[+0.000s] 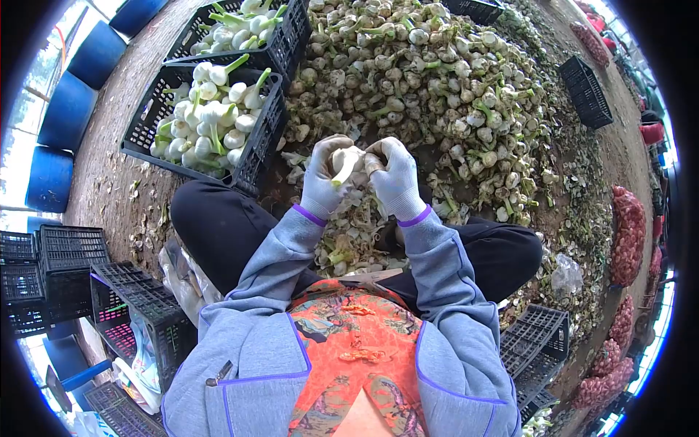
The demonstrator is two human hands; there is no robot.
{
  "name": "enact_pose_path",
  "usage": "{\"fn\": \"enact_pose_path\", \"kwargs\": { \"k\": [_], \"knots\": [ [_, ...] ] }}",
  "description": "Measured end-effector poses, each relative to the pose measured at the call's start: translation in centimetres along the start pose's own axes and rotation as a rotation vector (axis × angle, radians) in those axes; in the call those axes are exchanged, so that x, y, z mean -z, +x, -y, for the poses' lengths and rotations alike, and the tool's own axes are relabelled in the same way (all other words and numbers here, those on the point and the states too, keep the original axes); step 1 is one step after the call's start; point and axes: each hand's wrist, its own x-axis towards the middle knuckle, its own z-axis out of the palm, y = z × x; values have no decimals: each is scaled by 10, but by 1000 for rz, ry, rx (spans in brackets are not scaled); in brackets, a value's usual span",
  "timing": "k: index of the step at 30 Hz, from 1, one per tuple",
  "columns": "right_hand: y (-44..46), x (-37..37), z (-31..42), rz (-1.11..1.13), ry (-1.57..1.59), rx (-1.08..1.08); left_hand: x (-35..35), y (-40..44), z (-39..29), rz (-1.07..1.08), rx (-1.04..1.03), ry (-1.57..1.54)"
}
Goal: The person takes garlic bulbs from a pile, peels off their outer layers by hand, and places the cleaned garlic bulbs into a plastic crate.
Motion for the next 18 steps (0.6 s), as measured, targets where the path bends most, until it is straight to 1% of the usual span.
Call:
{"fn": "enact_pose_path", "kwargs": {
  "k": [2,3,4,6,7,10,11,12,13,14,16,17,18],
  "knots": [
    [0,-1,-1,-9,38,-22,1,-1,6,-48,-67,42],
    [0,-2,-3,-19,30,-27,0,-2,4,-72,-21,-62],
    [0,-4,-5,-28,22,-32,2,-1,3,-73,-21,-62],
    [0,-6,-8,-29,21,-72,8,0,1,-10,8,-31],
    [1,-6,-9,-34,19,-112,10,0,2,14,30,-59],
    [2,-5,-11,-67,-19,-139,11,0,3,64,29,-129],
    [2,-9,-20,-136,-85,-61,11,1,4,65,30,-130],
    [1,-10,-25,-137,-85,-62,13,2,4,82,-26,-91],
    [1,-10,-29,-160,-79,-124,14,2,4,99,-83,-52],
    [2,-11,-34,-183,-74,-186,13,2,4,99,-84,-51],
    [2,-13,-38,-186,-30,-206,10,0,0,74,15,-174],
    [1,-14,-39,-199,20,-248,9,-1,1,75,15,-175],
    [1,-13,-38,-212,70,-291,8,-1,1,72,81,-268]
  ]
}}
